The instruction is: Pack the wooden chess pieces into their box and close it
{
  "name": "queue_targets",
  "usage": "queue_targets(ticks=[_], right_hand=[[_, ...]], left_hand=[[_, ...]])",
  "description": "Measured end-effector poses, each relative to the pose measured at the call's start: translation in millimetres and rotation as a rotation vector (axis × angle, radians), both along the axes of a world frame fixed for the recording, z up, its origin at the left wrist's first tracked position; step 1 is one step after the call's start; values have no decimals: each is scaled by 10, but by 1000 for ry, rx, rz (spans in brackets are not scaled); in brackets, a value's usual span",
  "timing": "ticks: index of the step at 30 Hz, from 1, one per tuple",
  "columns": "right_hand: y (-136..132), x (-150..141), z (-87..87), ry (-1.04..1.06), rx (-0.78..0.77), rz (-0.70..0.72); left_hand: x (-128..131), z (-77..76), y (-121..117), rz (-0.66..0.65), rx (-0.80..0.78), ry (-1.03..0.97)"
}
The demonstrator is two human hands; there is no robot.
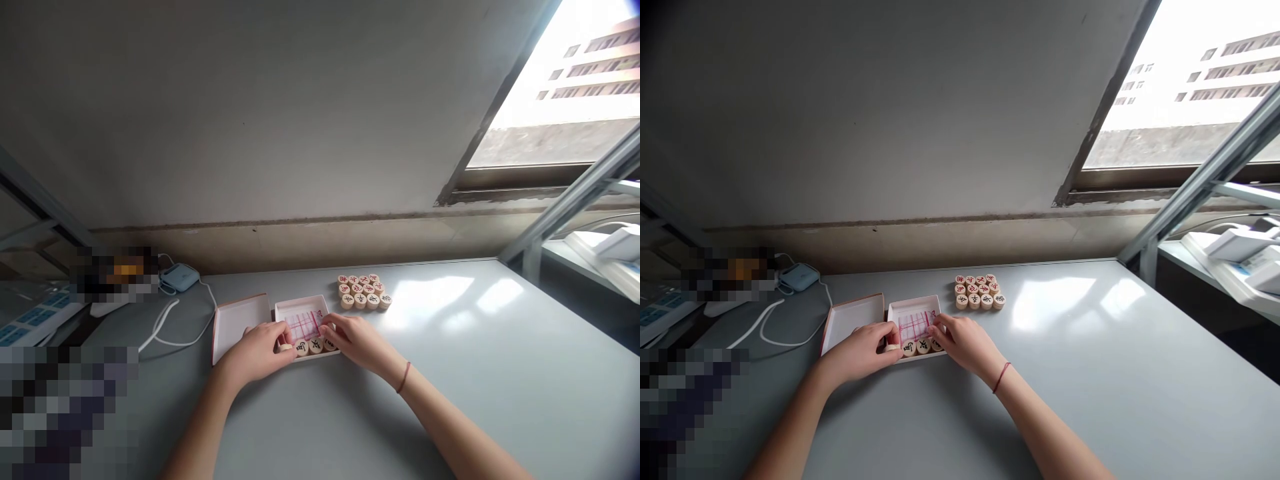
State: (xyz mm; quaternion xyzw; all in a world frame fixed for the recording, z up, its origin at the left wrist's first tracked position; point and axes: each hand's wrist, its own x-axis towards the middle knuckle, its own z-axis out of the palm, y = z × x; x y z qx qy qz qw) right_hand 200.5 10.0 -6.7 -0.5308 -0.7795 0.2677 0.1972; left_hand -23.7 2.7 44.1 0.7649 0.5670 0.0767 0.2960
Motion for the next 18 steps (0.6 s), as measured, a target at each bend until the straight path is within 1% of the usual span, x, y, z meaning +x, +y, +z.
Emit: queue_targets(ticks=[3,5,7,9,11,14,18], right_hand=[[-5,18,40,5,71,-16],[-37,-11,75,29,154,-3],[-91,-72,106,72,222,39],[-152,-145,126,109,274,89],[-199,-203,127,130,329,107],[-221,-241,87,150,376,81],[-170,-211,32,174,347,54]], left_hand=[[-34,-16,18,7,1,-57],[-28,-4,22,29,62,-115],[13,19,13,57,112,-208],[83,32,-6,76,88,-329],[166,15,-27,78,19,-462],[275,-75,-40,84,-45,-608],[359,-247,-7,159,-58,-713]])
